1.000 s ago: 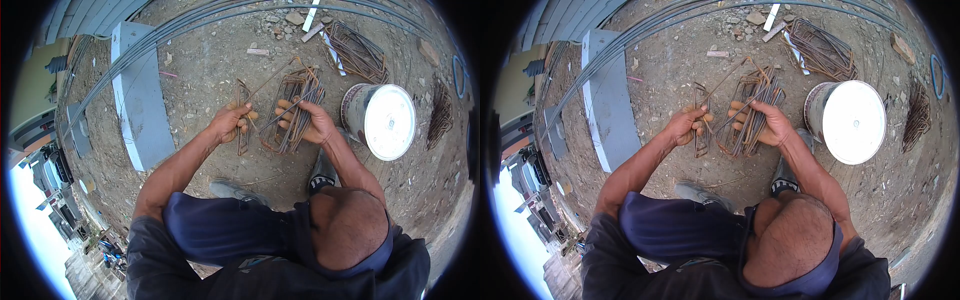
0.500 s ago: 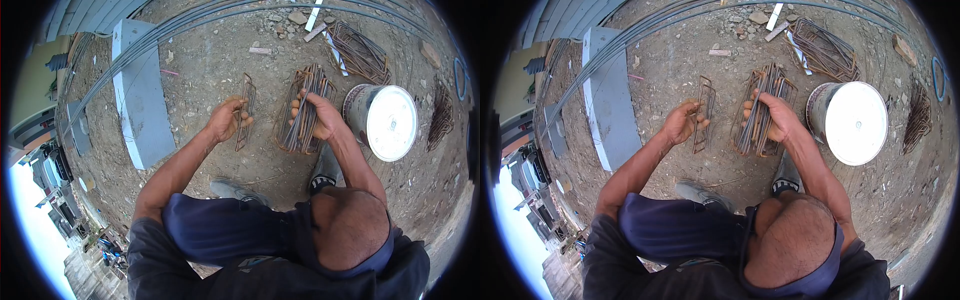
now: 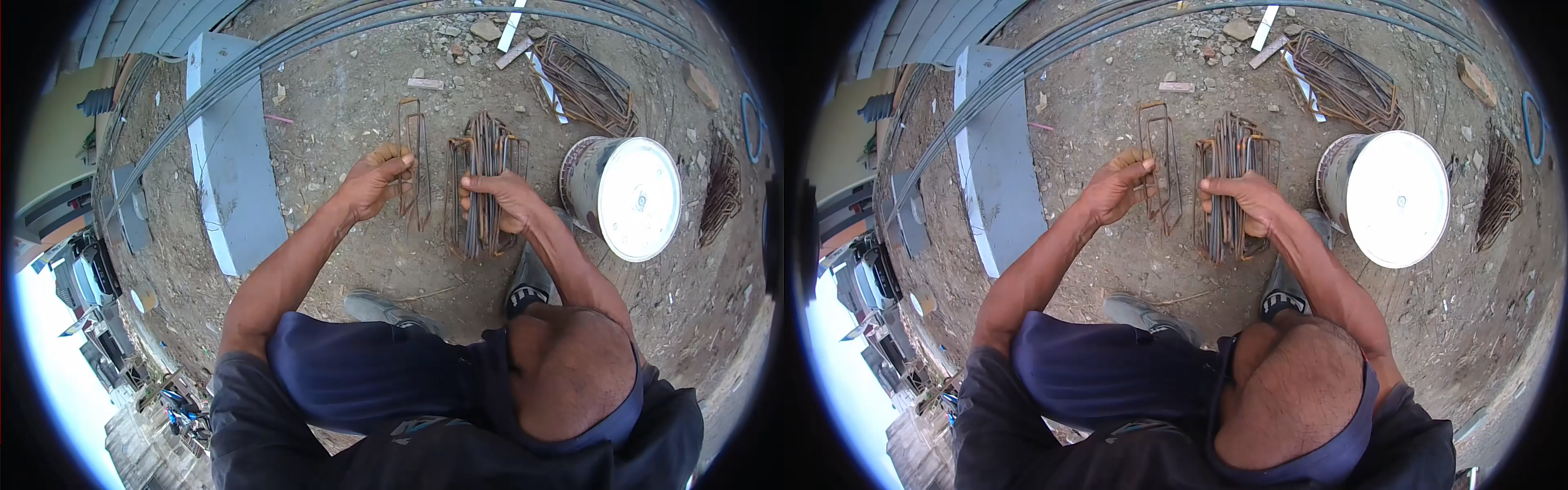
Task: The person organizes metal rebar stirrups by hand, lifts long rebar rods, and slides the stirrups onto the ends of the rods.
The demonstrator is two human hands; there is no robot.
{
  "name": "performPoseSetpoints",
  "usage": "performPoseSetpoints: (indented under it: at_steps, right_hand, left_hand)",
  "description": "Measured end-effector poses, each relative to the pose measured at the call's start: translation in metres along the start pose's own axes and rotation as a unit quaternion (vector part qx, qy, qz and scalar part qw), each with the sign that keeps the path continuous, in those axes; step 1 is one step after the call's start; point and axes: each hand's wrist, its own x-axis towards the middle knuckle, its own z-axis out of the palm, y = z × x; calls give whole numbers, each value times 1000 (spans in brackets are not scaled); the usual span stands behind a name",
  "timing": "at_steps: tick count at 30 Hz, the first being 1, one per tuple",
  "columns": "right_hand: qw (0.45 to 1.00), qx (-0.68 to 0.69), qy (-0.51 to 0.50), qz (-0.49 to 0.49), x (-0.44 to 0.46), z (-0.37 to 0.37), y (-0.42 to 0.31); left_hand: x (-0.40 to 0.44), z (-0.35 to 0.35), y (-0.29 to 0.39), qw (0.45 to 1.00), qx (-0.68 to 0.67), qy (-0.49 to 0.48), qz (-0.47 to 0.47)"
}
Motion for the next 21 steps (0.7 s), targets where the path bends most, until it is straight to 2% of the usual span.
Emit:
performPoseSetpoints:
  at_steps: [7, 14, 16, 21]
  right_hand:
    - [999, 0, 39, 10, -1, 9, 0]
    - [998, -17, 52, 9, -9, 15, -8]
    - [1000, -1, 24, 8, -4, 4, -2]
    - [1000, 3, 10, 8, -4, 2, 3]
  left_hand:
    - [1, 8, -4, 999, 6, -35, -24]
    - [5, 16, -18, 993, 117, 11, -9]
    - [4, 17, -16, 991, 131, 24, 2]
    - [0, 15, 1, 996, 77, -5, 50]
